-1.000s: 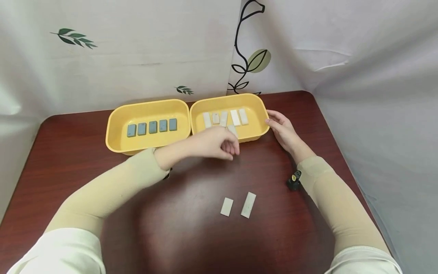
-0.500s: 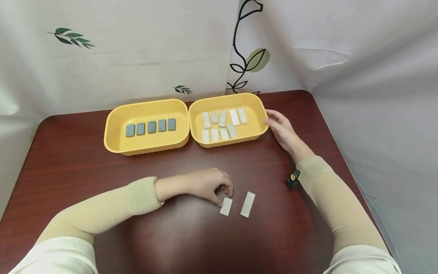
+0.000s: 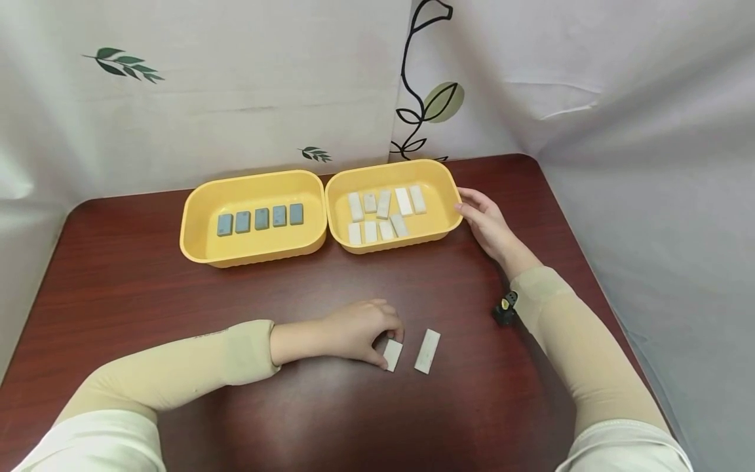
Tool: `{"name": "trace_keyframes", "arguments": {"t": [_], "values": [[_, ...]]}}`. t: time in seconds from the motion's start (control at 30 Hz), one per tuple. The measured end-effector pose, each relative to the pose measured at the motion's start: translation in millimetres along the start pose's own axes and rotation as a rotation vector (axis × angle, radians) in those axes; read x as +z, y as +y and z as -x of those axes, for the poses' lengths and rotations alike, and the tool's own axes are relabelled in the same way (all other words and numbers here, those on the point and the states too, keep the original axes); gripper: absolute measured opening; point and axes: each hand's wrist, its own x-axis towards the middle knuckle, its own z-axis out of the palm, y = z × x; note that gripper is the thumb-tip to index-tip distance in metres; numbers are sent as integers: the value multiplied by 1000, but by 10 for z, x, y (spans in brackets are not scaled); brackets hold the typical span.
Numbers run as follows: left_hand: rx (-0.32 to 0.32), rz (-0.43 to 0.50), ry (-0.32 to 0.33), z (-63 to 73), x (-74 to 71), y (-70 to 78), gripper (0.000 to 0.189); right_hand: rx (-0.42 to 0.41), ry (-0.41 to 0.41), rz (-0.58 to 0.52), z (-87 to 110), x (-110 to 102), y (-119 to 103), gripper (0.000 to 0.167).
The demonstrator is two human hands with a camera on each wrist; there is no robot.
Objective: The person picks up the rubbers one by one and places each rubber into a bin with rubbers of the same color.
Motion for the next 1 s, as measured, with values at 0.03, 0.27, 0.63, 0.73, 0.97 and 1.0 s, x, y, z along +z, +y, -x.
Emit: {"name": "trace_keyframes", "arguments": {"t": [0.03, 0.27, 0.63, 0.73, 0.97, 1.0], "values": [[-4, -1, 0, -4, 8, 2, 39, -1, 0, 0, 1, -1, 1, 32], [-12, 4, -16, -2, -8, 24, 41, 0, 2, -2, 10, -3, 8, 32], [-32, 204, 7, 30, -64, 2, 27, -12, -2, 2, 5, -2, -7, 34], [-34, 245, 14, 29, -73, 1, 24, -5, -1, 0, 2, 0, -16, 33], [-42, 391, 50, 18, -141, -13, 15, 12, 2, -1, 2, 13, -30, 31], [-48, 403, 60, 17, -165, -24, 15, 14, 3, 1, 2, 14, -31, 30]]}}
